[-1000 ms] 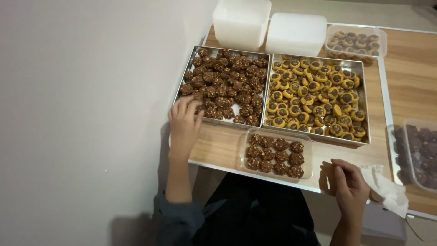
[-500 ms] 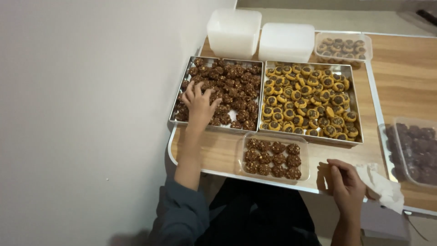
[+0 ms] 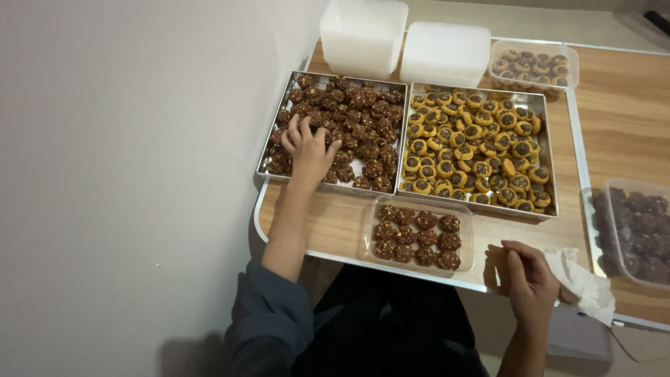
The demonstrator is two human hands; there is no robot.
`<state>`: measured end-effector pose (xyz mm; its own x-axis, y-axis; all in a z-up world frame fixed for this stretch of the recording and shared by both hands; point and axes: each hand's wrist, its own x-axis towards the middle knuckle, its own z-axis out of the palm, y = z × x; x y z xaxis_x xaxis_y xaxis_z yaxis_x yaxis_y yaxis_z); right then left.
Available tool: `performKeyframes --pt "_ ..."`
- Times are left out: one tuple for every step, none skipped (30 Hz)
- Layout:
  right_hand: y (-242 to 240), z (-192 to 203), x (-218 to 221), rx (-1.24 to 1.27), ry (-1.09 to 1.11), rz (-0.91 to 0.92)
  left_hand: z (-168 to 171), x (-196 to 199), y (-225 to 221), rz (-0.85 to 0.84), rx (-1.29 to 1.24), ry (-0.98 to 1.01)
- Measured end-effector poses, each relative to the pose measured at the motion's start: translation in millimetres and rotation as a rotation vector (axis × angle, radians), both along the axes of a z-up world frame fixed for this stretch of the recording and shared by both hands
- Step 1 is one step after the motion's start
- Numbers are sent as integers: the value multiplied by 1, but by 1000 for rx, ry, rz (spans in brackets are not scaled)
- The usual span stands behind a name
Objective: The person is picking up chocolate-covered cookies from a large metal tray and neatly arranging them into a small clear plastic container.
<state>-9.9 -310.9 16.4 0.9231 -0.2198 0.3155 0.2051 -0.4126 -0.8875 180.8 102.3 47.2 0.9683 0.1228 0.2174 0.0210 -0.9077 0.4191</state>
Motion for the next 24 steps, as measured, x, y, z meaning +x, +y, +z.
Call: performKeyframes --pt "-2 -3 1 0 1 -1 -4 1 1 -1 0 1" --pt "-3 -5 2 1 -13 12 -7 2 1 0 20 -20" --pt "-5 -8 3 1 -27 24 -10 4 2 0 40 -41" --pt "-4 -5 3 1 -28 23 -10 4 2 -1 40 -42" --pt "-3 -4 3 -7 -22 11 -10 4 2 2 41 -45" --pt "-1 -2 1 -13 -13 -4 -10 4 1 2 43 -46" --pt "-2 -3 2 -12 -12 -7 -7 4 0 -2 43 -44" --pt "-3 -4 2 -27 -20 -4 -3 2 -1 6 29 -12" --pt "-3 -5 3 -43 -29 0 0 1 -3 13 14 21" --pt "-4 -7 3 -44 -30 -2 -2 2 -2 12 13 21" --pt "-4 -9 3 -24 -38 10 -5 3 -1 9 20 1" --pt "-5 -10 4 -4 -47 23 -7 4 0 7 26 -19" --pt "-4 -8 3 -6 -47 23 -8 5 0 7 24 -19" --pt "-3 -7 3 2 -28 13 -9 5 1 -1 28 -27" --pt "-3 -6 2 10 -8 2 -10 5 1 -9 33 -34" --pt "-3 -6 2 10 -8 2 -7 4 0 -9 33 -34" --pt "-4 -7 3 -7 -32 13 -3 3 -1 -4 25 -20" --pt "-4 -7 3 -26 -55 23 0 2 -2 0 17 -6" --pt "-4 -7 4 -26 -54 21 0 2 -2 -2 16 -5" --pt "-5 -8 4 -26 -51 19 0 1 -2 -9 24 -31" --pt "-5 -8 4 -26 -49 17 0 1 -3 -17 32 -56" --pt "-4 -8 4 -26 -46 13 0 1 -3 -21 32 -54" --pt "-4 -8 3 -10 -32 8 1 2 -3 -8 40 -47" --pt "-4 -8 4 4 -19 2 1 2 -4 4 48 -42"
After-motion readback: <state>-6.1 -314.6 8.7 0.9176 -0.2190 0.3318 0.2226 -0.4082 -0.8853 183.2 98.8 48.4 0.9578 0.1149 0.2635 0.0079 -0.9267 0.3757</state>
